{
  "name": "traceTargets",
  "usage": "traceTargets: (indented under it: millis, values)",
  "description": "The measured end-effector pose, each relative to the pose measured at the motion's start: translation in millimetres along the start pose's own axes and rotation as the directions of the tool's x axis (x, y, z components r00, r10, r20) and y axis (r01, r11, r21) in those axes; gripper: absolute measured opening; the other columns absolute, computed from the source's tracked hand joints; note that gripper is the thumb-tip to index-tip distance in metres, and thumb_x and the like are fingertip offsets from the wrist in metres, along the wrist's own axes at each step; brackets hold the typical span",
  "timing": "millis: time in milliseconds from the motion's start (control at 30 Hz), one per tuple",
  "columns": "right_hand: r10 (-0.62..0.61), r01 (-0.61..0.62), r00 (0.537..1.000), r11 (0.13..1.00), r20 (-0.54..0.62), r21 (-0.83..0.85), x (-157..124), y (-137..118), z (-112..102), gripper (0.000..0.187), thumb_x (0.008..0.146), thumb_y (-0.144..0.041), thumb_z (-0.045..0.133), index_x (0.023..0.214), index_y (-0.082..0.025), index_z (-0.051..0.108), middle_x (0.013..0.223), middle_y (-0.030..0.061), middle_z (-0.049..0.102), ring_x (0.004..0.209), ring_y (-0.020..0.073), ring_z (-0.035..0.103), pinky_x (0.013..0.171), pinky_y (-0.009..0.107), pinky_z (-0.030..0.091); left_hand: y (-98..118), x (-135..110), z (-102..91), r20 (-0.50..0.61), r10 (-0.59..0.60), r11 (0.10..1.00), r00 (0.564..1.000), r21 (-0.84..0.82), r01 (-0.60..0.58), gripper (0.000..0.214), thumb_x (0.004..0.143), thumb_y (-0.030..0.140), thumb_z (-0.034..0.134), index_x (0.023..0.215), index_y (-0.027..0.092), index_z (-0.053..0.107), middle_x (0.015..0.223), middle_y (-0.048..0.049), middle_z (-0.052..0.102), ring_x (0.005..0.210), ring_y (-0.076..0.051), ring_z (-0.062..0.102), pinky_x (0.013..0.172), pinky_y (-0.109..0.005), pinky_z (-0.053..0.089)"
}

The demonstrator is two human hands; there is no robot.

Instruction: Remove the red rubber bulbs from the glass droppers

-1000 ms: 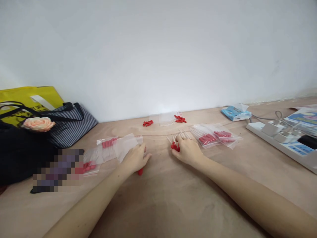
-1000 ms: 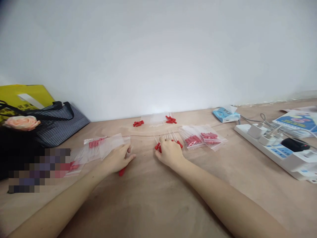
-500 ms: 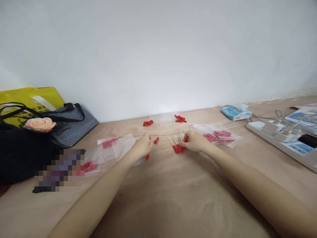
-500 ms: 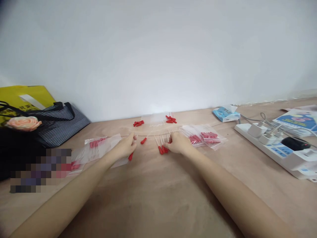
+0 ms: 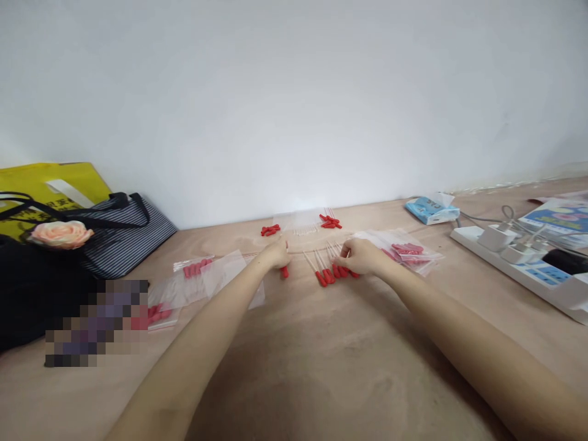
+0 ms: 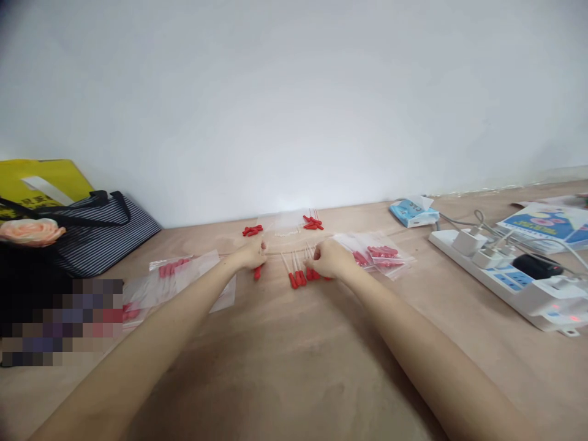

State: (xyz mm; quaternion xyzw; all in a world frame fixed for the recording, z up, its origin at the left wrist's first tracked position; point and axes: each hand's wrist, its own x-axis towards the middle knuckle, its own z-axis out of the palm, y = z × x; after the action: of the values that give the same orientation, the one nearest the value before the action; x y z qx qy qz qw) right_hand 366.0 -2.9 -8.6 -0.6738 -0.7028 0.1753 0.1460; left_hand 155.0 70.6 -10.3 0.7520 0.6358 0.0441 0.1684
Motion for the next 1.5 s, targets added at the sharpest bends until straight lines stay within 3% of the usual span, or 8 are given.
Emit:
traceTargets:
  millis: [233, 433, 933, 1100, 1267, 1367, 1433, 1500]
  values:
    - [0.074, -0.074, 0.997, 0.997, -0.02, -0.008, 9.8, 19.7, -13.8, 0.025, 0.068, -0.042, 0.056, 0.07, -0.017, 0.061, 0.063, 0.003, 0.063, 0.054, 0.0119, 0.055, 0.047, 0.02, 0.035, 25.0, -25.4, 30.2, 0.136, -0.046, 0.966, 0.99, -0.247, 0.079, 0.026, 0.073, 0.016, 0.048, 0.098, 0.016, 0.039, 0.059, -0.0007, 0.061, 0.047, -0.013, 0.059, 0.044, -0.02, 0.044]
    - [0.048, -0.048, 0.999, 0.999, 0.001, -0.013, 11.6, 18.9, -8.0, 0.021, 0.065, -0.038, 0.058, 0.067, -0.018, 0.061, 0.066, 0.0026, 0.064, 0.06, 0.0126, 0.057, 0.051, 0.02, 0.037, 27.2, -25.1, 30.4, 0.149, -0.071, 0.943, 0.986, -0.312, 0.116, 0.027, 0.079, 0.018, 0.045, 0.104, 0.016, 0.036, 0.06, -0.0008, 0.06, 0.041, -0.01, 0.056, 0.042, -0.019, 0.044]
    - [0.037, -0.036, 0.999, 0.999, 0.018, -0.021, 9.4, 16.3, -5.4, 0.024, 0.067, -0.041, 0.056, 0.068, -0.017, 0.062, 0.066, 0.0035, 0.065, 0.063, 0.0136, 0.058, 0.053, 0.021, 0.037, 25.0, -30.4, 12.1, 0.098, -0.11, 0.984, 0.989, -0.127, 0.122, 0.065, 0.073, 0.037, 0.055, 0.126, 0.016, 0.024, 0.07, -0.0058, 0.066, 0.046, -0.014, 0.058, 0.046, -0.021, 0.043]
    - [0.037, -0.036, 0.999, 0.999, 0.021, -0.026, 8.2, 15.6, -6.0, 0.023, 0.067, -0.039, 0.056, 0.068, -0.018, 0.062, 0.065, 0.003, 0.065, 0.062, 0.0133, 0.058, 0.052, 0.021, 0.037, 23.2, -42.4, 1.1, -0.033, -0.024, 0.999, 0.999, 0.033, 0.025, 0.053, 0.077, 0.045, 0.048, 0.118, 0.014, 0.037, 0.091, -0.0132, 0.065, 0.079, -0.023, 0.063, 0.067, -0.029, 0.045]
    - [0.027, -0.027, 1.0, 0.999, 0.012, -0.032, 7.8, 13.4, -4.6, 0.022, 0.067, -0.039, 0.057, 0.07, -0.018, 0.062, 0.067, 0.0031, 0.065, 0.064, 0.0133, 0.058, 0.053, 0.02, 0.037, -6.3, -84.8, 1.3, -0.134, 0.13, 0.963, 0.982, 0.255, -0.092, 0.046, 0.08, 0.043, 0.041, 0.115, 0.014, 0.047, 0.117, -0.0159, 0.053, 0.109, -0.028, 0.047, 0.089, -0.036, 0.036]
    - [0.02, -0.02, 1.0, 0.999, -0.002, -0.035, 8.2, 11.8, -2.9, 0.021, 0.067, -0.037, 0.058, 0.07, -0.017, 0.062, 0.066, 0.0034, 0.065, 0.065, 0.0139, 0.058, 0.055, 0.021, 0.037, -40.9, -111.4, 11.1, -0.214, 0.115, 0.934, 0.97, 0.355, -0.033, 0.057, 0.08, 0.045, 0.039, 0.126, 0.012, 0.038, 0.134, -0.0173, 0.036, 0.122, -0.032, 0.033, 0.096, -0.043, 0.028]
    - [0.016, -0.016, 1.0, 0.999, -0.006, -0.034, 8.0, 10.9, -1.8, 0.02, 0.069, -0.037, 0.057, 0.071, -0.017, 0.062, 0.065, 0.0032, 0.065, 0.063, 0.0136, 0.058, 0.055, 0.021, 0.037, -65.0, -120.6, 14.9, -0.148, 0.077, 0.944, 0.986, 0.33, -0.024, 0.057, 0.081, 0.046, 0.035, 0.129, 0.016, 0.036, 0.136, -0.0146, 0.033, 0.125, -0.03, 0.029, 0.098, -0.044, 0.027]
    - [0.013, -0.014, 1.0, 0.999, -0.006, -0.031, 7.0, 9.9, -1.2, 0.021, 0.07, -0.037, 0.056, 0.071, -0.017, 0.061, 0.065, 0.003, 0.065, 0.06, 0.0128, 0.058, 0.053, 0.021, 0.036, -85.8, -122.2, 13.1, -0.074, 0.161, 0.946, 0.984, 0.297, -0.132, 0.053, 0.084, 0.046, 0.029, 0.131, 0.02, 0.034, 0.138, -0.0092, 0.031, 0.127, -0.025, 0.027, 0.101, -0.041, 0.025]
